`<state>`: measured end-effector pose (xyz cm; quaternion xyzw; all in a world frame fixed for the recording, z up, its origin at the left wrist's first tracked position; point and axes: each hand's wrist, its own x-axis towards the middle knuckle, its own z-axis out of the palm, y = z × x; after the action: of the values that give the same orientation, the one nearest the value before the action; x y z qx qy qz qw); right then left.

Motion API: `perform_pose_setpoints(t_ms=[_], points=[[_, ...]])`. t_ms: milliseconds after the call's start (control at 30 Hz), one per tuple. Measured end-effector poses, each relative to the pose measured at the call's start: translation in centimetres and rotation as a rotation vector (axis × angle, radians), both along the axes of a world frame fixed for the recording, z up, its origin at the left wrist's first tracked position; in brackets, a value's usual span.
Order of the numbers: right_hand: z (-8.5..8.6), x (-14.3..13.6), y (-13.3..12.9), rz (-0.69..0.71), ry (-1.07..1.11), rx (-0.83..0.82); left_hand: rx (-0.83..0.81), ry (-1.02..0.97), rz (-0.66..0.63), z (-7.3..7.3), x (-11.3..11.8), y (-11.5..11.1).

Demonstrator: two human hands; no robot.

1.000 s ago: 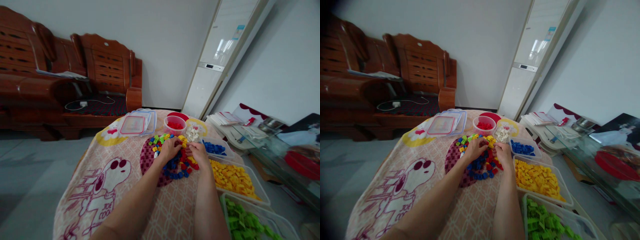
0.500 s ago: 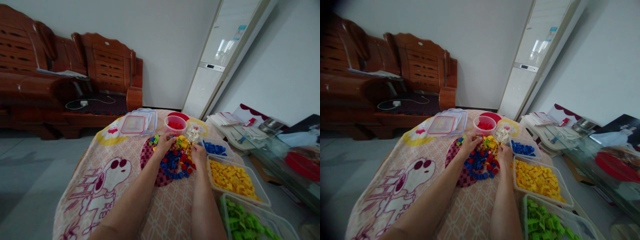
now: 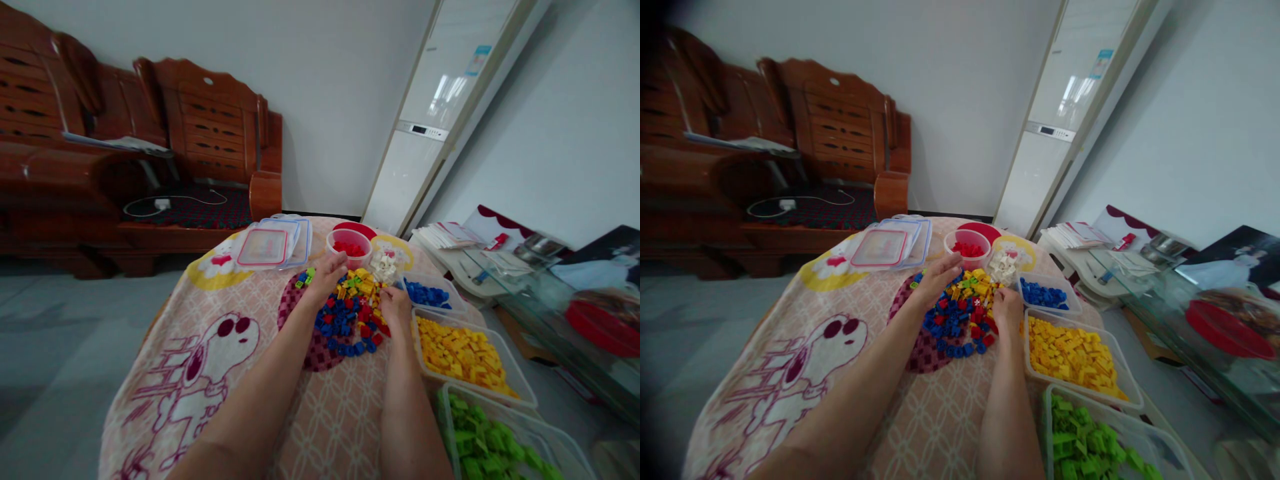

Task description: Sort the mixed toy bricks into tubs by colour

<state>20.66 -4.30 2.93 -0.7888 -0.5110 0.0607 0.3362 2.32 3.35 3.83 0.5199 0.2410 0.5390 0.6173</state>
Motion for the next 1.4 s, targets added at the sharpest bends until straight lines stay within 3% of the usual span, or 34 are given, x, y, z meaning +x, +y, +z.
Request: perform_pose_setpoints(t_ms=[367, 500, 633, 933, 1067, 1200, 1300, 1400], points=[[0.3, -0.2, -0.1, 0.019, -0.017, 0.051, 0.572, 0.916, 0.069, 0.6, 1.5, -2.8], [0.1, -0.1, -0.1, 0.02, -0.024, 0.033, 0.724, 1.074, 0.008, 0.2, 1.7, -3.2], [0.0, -0.1, -0.1, 0.02, -0.034, 0.021, 0.732, 1.111, 0.008, 0.0, 1.7, -3.3], [-0.3, 0.0, -0.1, 0.013, -0.04, 0.043, 0.647, 1.05, 0.069, 0.4, 1.8, -3.6], [-0.4, 0.1, 0.0, 0.013, -0.015, 0.062, 0.526, 0.92, 0.163, 0.3, 1.8, -3.5], [-0.6, 0.2, 0.1, 0.013, -0.002, 0.059, 0.261, 0.637, 0.207, -0.1, 1.7, -2.6], [-0.7, 0.2, 0.1, 0.007, 0.004, 0.054, -0.012, 0.316, 0.154, -0.3, 1.4, -1.7], [-0.8, 0.3, 0.1, -0.003, 0.011, 0.047, -0.137, 0.024, 0.106, -0.1, 0.9, -0.8]])
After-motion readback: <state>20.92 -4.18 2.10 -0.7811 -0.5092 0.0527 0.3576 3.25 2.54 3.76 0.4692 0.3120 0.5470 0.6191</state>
